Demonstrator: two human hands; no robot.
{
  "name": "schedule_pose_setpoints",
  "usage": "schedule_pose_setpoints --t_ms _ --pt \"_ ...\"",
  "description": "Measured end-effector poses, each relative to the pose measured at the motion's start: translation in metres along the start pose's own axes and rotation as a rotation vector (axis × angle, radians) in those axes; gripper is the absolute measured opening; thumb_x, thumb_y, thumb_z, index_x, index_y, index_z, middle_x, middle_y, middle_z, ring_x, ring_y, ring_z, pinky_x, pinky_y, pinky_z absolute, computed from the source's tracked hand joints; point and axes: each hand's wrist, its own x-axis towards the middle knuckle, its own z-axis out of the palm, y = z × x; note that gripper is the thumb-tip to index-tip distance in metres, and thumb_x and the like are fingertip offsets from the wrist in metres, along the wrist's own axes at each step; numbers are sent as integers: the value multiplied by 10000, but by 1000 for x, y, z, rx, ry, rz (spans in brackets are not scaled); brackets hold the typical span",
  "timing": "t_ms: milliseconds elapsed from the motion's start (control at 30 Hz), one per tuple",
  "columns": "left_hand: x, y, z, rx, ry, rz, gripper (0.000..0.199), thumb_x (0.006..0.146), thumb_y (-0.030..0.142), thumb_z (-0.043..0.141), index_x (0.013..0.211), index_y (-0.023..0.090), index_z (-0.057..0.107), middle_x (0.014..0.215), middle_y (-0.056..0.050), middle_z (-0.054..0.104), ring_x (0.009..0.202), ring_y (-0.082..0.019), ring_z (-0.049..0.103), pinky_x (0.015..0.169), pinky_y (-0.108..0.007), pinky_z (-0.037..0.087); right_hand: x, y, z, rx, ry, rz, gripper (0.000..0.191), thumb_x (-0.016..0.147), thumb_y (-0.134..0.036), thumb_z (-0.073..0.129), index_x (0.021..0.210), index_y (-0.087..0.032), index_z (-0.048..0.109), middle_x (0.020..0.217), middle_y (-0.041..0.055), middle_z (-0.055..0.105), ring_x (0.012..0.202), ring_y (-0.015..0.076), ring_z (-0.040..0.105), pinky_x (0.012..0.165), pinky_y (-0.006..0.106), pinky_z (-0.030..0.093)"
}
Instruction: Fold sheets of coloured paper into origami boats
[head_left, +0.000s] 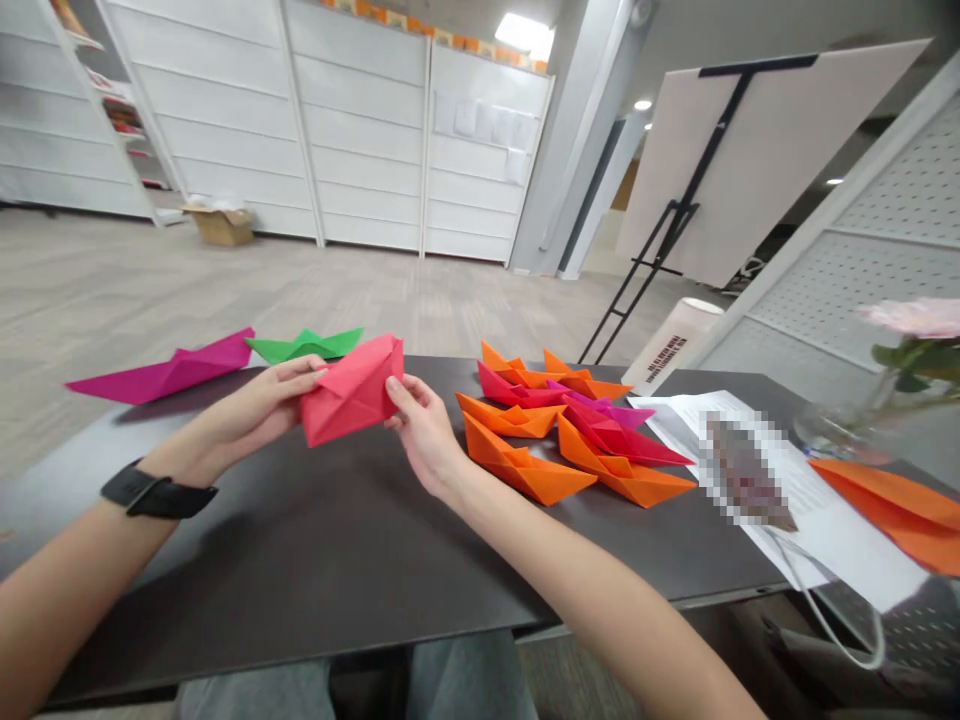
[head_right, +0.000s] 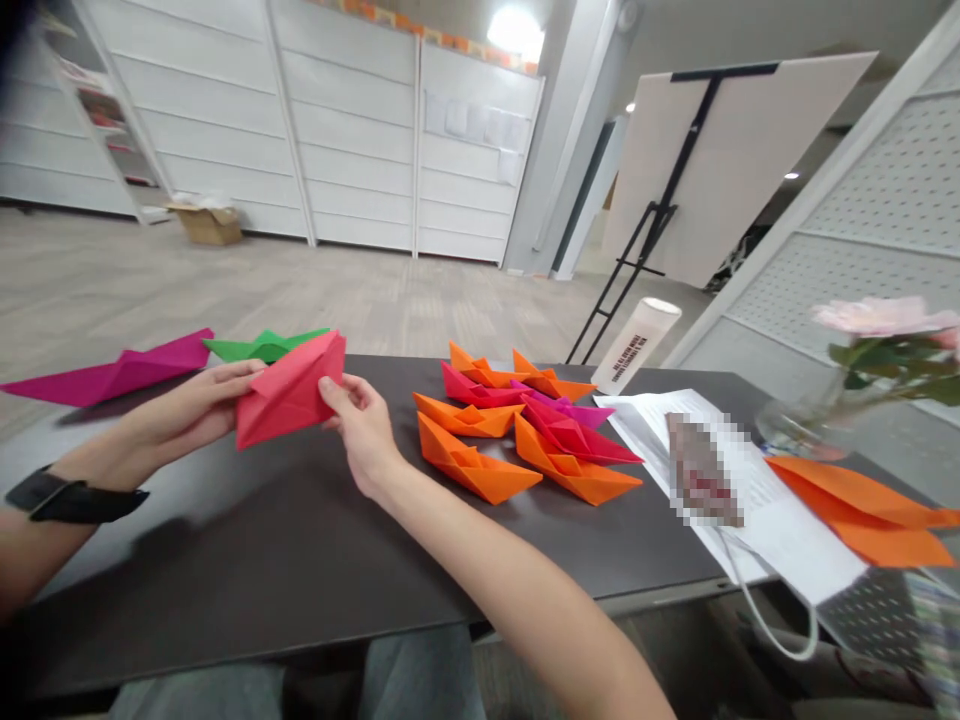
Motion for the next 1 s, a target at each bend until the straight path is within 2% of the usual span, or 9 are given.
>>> schedule_pose_setpoints --t_ms 67,133,233,400,567,667,767,867,1000 --pt "-2 0 -2 -207 -65 -35 331 694 428 729 818 214 509 787 11 608 720 -151 553 643 -269 480 2 0 -2 44 30 -6 333 682 -451 797 836 -214 621 851 -17 661 719 121 578 604 233 425" --pt "-5 1 -4 -313 -146 -56 333 661 363 764 757 213 484 723 28 557 644 -131 500 578 -240 420 2 0 -3 72 62 -29 307 672 -410 812 800 -212 616 820 -28 653 711 114 565 632 230 428" --pt "-9 3 -3 -339 -228 -58 399 622 380 812 677 204 458 663 30 509 576 -116 452 530 -230 373 1 -2 -2 156 86 -29 274 678 -363 819 767 -217 604 754 -50 625 669 105 536 635 224 423" --pt "-10 2 1 -484 -281 -6 420 583 394 876 683 170 534 643 35 496 543 -83 419 490 -183 346 -1 -11 -1 279 2 -26 212 761 -387 745 742 -225 610 765 -41 654 685 123 549 664 245 441" --pt "-13 -2 -4 -403 -460 -93 332 618 411 859 773 164 701 720 -24 635 659 -154 565 607 -230 451 -3 -17 -4 374 -45 78 141 765 -327 711 736 -225 618 735 -33 663 672 137 560 648 249 450" --pt "-16 -4 -6 -296 -570 -108 310 620 430 845 733 168 724 688 -25 637 618 -156 541 579 -241 431 -7 -19 -3 386 -77 118 97 746 -277 713 781 -223 640 720 -42 644 633 118 534 611 224 431" --pt "-16 -4 -4 -256 -582 -44 327 611 430 850 645 164 662 629 7 559 591 -126 468 545 -215 379 -10 -25 -1 320 -106 126 200 746 -309 702 931 -248 659 795 -34 651 658 133 540 598 231 426" --pt "-14 -5 -2 -260 -557 -12 388 656 465 821 622 164 580 618 22 492 573 -114 410 517 -208 341 -12 -33 -2 193 -165 106 292 737 -338 686 1014 -253 645 748 -31 599 630 144 508 593 246 421" --pt "-13 -7 -2 -250 -528 -16 420 682 506 789 640 164 548 619 34 450 544 -101 366 496 -205 303 -12 -40 -5 98 -311 66 242 690 -365 712 855 -232 594 683 -28 518 594 142 459 565 259 393"
